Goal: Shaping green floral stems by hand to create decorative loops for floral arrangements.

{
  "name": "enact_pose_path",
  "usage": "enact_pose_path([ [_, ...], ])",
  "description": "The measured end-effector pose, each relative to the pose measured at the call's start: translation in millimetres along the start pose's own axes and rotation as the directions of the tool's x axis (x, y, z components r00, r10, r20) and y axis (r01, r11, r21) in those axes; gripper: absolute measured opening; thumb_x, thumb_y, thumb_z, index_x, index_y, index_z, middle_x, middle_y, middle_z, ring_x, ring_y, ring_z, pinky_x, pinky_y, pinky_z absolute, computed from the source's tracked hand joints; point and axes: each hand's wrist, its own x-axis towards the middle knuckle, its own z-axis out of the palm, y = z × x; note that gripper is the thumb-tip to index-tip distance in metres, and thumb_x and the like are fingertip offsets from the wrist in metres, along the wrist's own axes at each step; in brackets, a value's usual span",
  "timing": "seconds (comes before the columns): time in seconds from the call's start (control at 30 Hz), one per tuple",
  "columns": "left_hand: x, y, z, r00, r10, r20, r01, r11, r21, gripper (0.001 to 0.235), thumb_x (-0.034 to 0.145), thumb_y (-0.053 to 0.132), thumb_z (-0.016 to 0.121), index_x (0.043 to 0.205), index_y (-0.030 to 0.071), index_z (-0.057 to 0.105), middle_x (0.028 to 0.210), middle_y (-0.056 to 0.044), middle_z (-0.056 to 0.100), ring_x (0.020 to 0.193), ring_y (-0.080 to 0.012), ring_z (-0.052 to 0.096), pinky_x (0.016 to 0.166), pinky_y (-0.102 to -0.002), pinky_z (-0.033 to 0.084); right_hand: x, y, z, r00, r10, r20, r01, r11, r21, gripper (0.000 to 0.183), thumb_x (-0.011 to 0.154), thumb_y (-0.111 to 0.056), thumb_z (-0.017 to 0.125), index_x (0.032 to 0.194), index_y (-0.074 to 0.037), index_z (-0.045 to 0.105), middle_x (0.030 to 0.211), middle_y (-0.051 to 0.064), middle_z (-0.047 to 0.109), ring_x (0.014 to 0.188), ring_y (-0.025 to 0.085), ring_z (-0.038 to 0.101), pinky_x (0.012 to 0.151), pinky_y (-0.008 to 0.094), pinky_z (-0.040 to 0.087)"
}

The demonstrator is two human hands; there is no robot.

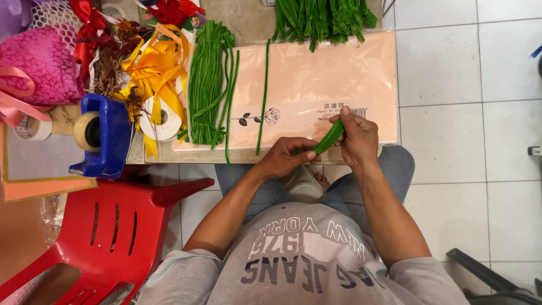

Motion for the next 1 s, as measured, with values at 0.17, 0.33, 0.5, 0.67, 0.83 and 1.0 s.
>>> enact_pose_path([
  [0.17, 20, 3, 7, 1.000, -0.020, -0.015, 0.022, 0.994, 0.109, 0.023, 0.099, 0.016, 0.073, 0.115, -0.001, 0.073, 0.084, -0.012, 0.075, 0.078, -0.0148, 0.073, 0.075, -0.032, 0.060, -6, 13, 6, 0.989, -0.131, 0.071, 0.145, 0.958, -0.246, 0.033, 0.104, -0.030, 0.074, 0.088, -0.002, 0.080, 0.062, 0.013, 0.065, 0.048, 0.012, 0.058, 0.047, 0.024, 0.052],
  [0.33, 27, 1, 8, 0.998, -0.040, -0.047, 0.048, 0.980, 0.194, 0.016, 0.102, 0.015, 0.067, 0.099, 0.002, 0.077, 0.075, -0.011, 0.074, 0.069, -0.0133, 0.072, 0.068, -0.027, 0.060, -25, 3, 21, 0.988, -0.125, 0.088, 0.143, 0.959, -0.243, 0.033, 0.105, -0.029, 0.069, 0.088, -0.003, 0.081, 0.063, 0.008, 0.062, 0.053, 0.011, 0.053, 0.050, 0.023, 0.049],
  [0.5, 16, 4, 9, 0.999, -0.027, 0.038, 0.017, 0.970, 0.242, 0.014, 0.099, 0.013, 0.070, 0.092, 0.005, 0.078, 0.073, -0.009, 0.075, 0.070, -0.0122, 0.070, 0.069, -0.030, 0.060, -9, 14, 3, 1.000, 0.011, -0.004, -0.012, 0.997, -0.074, 0.039, 0.102, -0.035, 0.073, 0.084, -0.001, 0.079, 0.057, 0.010, 0.064, 0.045, 0.011, 0.058, 0.047, 0.019, 0.049],
  [0.67, 6, -4, 9, 0.999, -0.035, 0.017, 0.030, 0.970, 0.240, 0.021, 0.103, 0.014, 0.065, 0.087, 0.005, 0.076, 0.069, -0.008, 0.074, 0.065, -0.0116, 0.070, 0.065, -0.028, 0.059, 5, 17, -6, 0.994, -0.111, -0.015, 0.108, 0.987, -0.120, 0.035, 0.103, -0.029, 0.074, 0.084, -0.001, 0.079, 0.062, 0.011, 0.064, 0.048, 0.012, 0.058, 0.049, 0.022, 0.049],
  [0.83, 0, -10, 9, 0.998, -0.051, -0.021, 0.054, 0.978, 0.200, 0.029, 0.106, 0.013, 0.058, 0.084, 0.004, 0.075, 0.065, -0.009, 0.071, 0.059, -0.0127, 0.069, 0.060, -0.027, 0.058, 9, 20, -6, 0.972, -0.232, 0.024, 0.233, 0.967, -0.106, 0.031, 0.104, -0.019, 0.073, 0.082, 0.002, 0.078, 0.070, 0.014, 0.067, 0.053, 0.014, 0.057, 0.050, 0.023, 0.048],
  [1.0, -2, -15, 10, 0.992, -0.097, -0.078, 0.106, 0.989, 0.108, 0.028, 0.108, 0.016, 0.055, 0.093, 0.000, 0.073, 0.066, -0.012, 0.072, 0.056, -0.0167, 0.071, 0.058, -0.029, 0.060, 7, 20, -4, 0.946, -0.322, 0.045, 0.325, 0.935, -0.145, 0.029, 0.104, -0.015, 0.073, 0.082, 0.003, 0.078, 0.075, 0.014, 0.067, 0.058, 0.013, 0.057, 0.051, 0.022, 0.048],
])
